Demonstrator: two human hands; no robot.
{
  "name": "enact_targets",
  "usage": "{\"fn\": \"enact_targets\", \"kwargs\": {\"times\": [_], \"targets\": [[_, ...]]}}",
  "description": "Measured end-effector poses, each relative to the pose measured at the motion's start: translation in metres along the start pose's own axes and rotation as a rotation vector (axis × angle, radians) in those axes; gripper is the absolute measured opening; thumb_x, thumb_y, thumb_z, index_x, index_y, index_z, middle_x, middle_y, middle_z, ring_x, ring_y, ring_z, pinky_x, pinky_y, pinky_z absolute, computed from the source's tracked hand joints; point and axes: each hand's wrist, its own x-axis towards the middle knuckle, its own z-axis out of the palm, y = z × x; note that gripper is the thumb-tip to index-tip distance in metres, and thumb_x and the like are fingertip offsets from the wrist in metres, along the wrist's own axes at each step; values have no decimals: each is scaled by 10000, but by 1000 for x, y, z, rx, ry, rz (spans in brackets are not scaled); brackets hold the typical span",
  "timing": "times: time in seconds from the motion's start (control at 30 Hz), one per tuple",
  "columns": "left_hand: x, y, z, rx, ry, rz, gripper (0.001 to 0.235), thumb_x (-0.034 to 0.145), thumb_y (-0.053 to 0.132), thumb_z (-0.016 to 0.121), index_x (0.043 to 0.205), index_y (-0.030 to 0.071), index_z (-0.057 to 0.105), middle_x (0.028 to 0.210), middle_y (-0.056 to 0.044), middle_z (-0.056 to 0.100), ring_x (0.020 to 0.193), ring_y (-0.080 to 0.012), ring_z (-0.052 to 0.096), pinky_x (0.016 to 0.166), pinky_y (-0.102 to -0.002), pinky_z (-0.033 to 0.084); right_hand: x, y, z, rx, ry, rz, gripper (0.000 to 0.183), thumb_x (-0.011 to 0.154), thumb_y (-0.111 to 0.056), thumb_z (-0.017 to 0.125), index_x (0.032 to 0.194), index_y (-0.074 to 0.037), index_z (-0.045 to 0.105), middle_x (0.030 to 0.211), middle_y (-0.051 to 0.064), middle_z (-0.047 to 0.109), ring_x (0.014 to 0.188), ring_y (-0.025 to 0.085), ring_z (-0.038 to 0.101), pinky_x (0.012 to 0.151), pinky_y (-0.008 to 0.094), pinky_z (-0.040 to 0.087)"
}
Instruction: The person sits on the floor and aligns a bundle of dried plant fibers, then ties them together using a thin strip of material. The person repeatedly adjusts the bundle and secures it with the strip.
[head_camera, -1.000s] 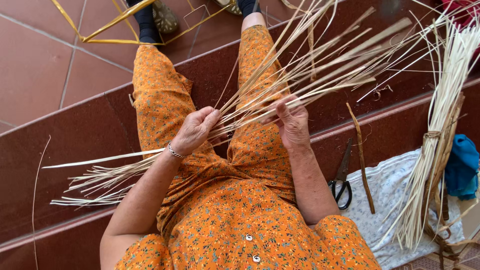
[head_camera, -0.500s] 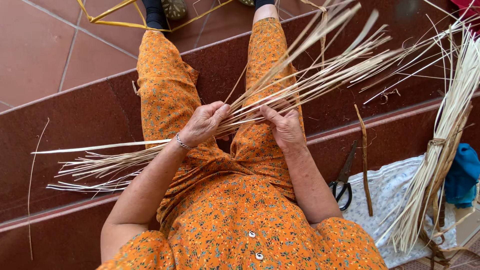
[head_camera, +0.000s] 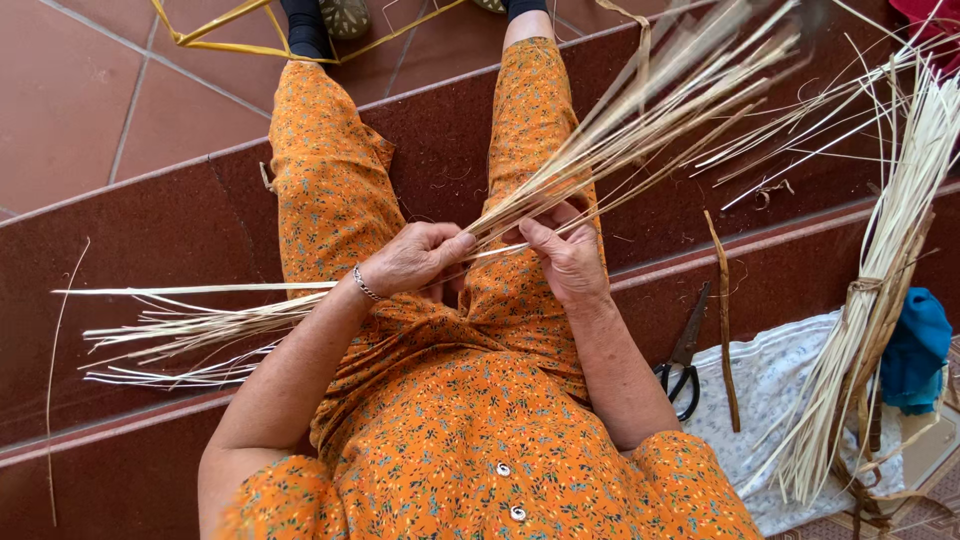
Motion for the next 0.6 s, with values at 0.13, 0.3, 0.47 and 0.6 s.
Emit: {"fn": "enact_targets", "kwargs": {"times": [0.13, 0.3, 0.47, 0.6], "targets": [[7, -11, 2, 73, 103, 98, 364, 1036, 385, 548, 895, 79, 686, 588, 25, 592, 490, -58, 514, 435, -225, 402, -2, -1, 1, -2, 35, 5, 225, 992, 22, 666, 1209, -28, 695, 1115, 89, 744, 1017, 192, 723, 906, 380, 634], [17, -27, 2, -33, 121, 186, 301, 1007, 326, 652, 880, 54, 683, 593, 57, 545, 502, -36, 458, 443, -225, 364, -1, -1, 3, -1, 55, 10, 211, 993, -4, 680, 1201, -31, 695, 1108, 95, 742, 1008, 189, 724, 907, 382, 634], [20, -32, 0, -74, 179, 206, 268, 985, 295, 689, 865, 56, 688, 577, 56, 555, 489, -26, 465, 426, -221, 351, -8, -5, -2, 73, 25, 71, 210, 970, -177, 697, 1164, -96, 697, 1065, 76, 757, 965, 151, 745, 850, 380, 650], [20, -30, 0, -44, 236, 230, 250, 969, 276, 715, 860, 52, 694, 568, 46, 572, 482, -27, 480, 422, -221, 353, -27, -4, -7, -570, 123, -25, 196, 1041, -230, 649, 1042, -57, 740, 887, 87, 770, 728, 115, 729, 648, 286, 632]]}}
